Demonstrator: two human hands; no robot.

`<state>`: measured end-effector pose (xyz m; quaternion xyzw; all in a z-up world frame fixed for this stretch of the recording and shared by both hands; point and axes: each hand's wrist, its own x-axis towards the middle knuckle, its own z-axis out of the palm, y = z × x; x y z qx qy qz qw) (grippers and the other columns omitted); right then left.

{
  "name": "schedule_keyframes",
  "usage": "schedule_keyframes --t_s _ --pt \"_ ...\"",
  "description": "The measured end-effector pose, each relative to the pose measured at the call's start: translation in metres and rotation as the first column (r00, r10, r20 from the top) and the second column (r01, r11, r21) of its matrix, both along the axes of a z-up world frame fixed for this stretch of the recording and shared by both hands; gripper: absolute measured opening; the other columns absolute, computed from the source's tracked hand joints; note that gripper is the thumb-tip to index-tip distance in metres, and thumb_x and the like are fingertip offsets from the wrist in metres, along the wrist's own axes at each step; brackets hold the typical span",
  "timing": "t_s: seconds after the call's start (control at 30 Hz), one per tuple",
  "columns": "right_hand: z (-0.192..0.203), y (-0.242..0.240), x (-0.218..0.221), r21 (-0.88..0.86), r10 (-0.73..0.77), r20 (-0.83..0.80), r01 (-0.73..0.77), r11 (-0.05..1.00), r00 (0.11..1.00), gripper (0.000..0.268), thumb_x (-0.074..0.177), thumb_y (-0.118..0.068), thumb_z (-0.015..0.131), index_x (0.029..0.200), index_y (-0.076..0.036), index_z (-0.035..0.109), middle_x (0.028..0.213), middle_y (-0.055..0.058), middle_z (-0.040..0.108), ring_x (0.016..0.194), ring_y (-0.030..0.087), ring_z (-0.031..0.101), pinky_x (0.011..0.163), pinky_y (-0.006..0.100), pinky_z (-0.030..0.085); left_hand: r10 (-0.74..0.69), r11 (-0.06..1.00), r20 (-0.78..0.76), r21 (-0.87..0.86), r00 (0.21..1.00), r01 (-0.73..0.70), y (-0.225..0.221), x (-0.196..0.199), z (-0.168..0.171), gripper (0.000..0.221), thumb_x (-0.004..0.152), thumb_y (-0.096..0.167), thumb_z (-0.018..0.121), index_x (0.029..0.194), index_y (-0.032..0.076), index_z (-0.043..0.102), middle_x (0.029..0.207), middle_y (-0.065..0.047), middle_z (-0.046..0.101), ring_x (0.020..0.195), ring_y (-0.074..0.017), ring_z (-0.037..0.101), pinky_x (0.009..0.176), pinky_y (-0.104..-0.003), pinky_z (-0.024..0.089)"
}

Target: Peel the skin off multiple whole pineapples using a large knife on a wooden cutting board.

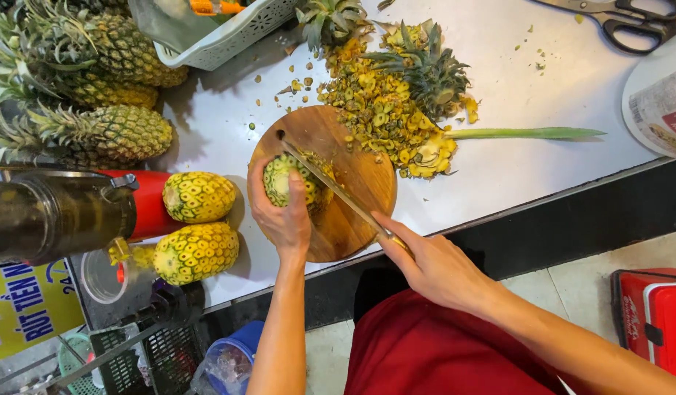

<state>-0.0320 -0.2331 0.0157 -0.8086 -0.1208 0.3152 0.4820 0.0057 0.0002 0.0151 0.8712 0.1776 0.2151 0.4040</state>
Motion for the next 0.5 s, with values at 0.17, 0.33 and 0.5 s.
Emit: schedule_keyframes --t_s 0.17,0.33,0.5 --pt "0.028 0.022 0.040 -0.024 0.024 -0.052 -0.025 0.999 0.998 0.055 0.101 -0.043 0.043 0.153 -0.026 0.041 0.070 0.025 0.069 0.066 0.045 0.069 0.066 0.054 0.054 -0.017 1.000 0.036 0.024 0.999 0.016 -0.002 -0.003 -0.003 0.052 0.095 0.042 0.065 0.128 0.001 0.060 0.118 -0.015 0.067 0.106 -0.0286 0.065 0.098 -0.041 0.050" --pt "0.011 0.006 0.017 -0.007 0.016 -0.079 -0.016 1.000 0.997 0.055 0.101 -0.044 0.042 0.153 -0.026 0.042 0.072 0.026 0.070 0.070 0.045 0.070 0.069 0.053 0.054 -0.036 0.998 0.041 0.059 0.998 0.034 0.002 -0.001 -0.004 0.050 0.096 0.040 0.065 0.127 0.001 0.060 0.119 -0.016 0.068 0.107 -0.0282 0.065 0.099 -0.041 0.050" --pt "0.016 0.020 0.037 -0.064 0.035 -0.126 -0.043 0.997 0.991 0.057 0.100 -0.046 0.042 0.154 -0.028 0.041 0.072 0.025 0.070 0.070 0.045 0.071 0.071 0.053 0.055 -0.033 0.999 0.041 0.009 0.999 0.033 -0.002 -0.003 0.000 0.050 0.095 0.038 0.065 0.127 0.001 0.061 0.116 -0.015 0.068 0.105 -0.0268 0.064 0.097 -0.041 0.050"
